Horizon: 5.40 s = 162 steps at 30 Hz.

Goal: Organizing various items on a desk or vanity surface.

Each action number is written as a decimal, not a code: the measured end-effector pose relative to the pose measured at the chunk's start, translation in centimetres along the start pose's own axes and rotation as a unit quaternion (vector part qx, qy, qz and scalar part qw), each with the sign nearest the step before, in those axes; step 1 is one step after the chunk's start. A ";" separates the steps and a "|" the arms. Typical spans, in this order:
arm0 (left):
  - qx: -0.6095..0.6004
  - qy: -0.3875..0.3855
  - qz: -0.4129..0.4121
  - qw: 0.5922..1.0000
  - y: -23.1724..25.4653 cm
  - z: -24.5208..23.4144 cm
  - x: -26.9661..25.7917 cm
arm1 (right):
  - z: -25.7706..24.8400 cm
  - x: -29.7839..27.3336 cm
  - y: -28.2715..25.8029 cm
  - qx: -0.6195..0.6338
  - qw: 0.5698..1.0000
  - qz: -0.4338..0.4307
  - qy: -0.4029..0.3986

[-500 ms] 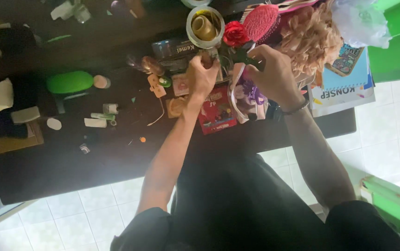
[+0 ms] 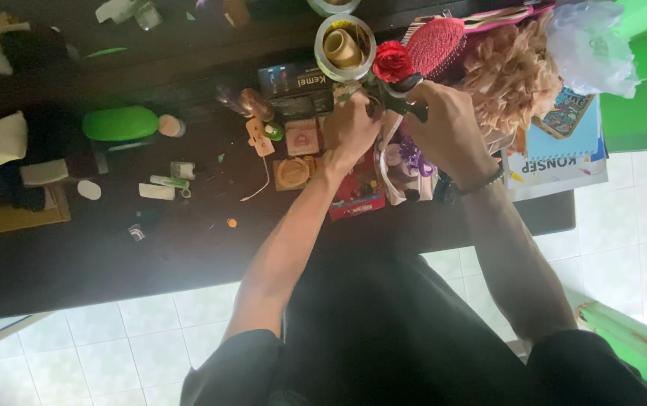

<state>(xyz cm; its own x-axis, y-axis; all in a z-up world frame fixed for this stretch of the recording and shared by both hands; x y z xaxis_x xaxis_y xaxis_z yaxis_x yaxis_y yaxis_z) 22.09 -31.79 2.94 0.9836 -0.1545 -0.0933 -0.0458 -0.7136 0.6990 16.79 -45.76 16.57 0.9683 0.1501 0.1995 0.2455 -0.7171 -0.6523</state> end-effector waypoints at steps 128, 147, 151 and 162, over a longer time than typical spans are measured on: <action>-0.176 0.064 -0.197 0.962 -45.6 -31.1 -24.1 | 46.1 1.2 -21.9 -0.009 0.976 0.077 -0.205; -0.295 -0.047 -0.012 0.954 -31.6 -20.4 -14.3 | 34.9 -3.8 -16.8 0.241 0.930 0.211 -0.179; -0.210 0.023 0.029 0.977 -30.1 -19.4 -9.6 | 37.6 -1.2 -13.5 0.252 0.934 0.196 -0.159; -0.118 0.045 0.064 0.990 -32.9 -13.9 -0.5 | 46.7 2.3 -1.2 0.686 0.665 0.295 -0.024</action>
<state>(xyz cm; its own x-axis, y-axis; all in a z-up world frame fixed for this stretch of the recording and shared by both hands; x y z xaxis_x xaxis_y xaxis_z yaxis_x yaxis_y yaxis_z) 25.56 1.25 -10.20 0.9844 -0.1642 0.0625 -0.1390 -0.5106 0.8485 20.78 -12.77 -16.35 0.9066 0.1628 -0.3892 -0.3991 0.6304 -0.6658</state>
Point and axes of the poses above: each hand's wrist, its own x-axis towards the middle knuckle, its own z-axis out of the palm, y = z × x, the point moved 7 cm from there along x, towards the middle knuckle
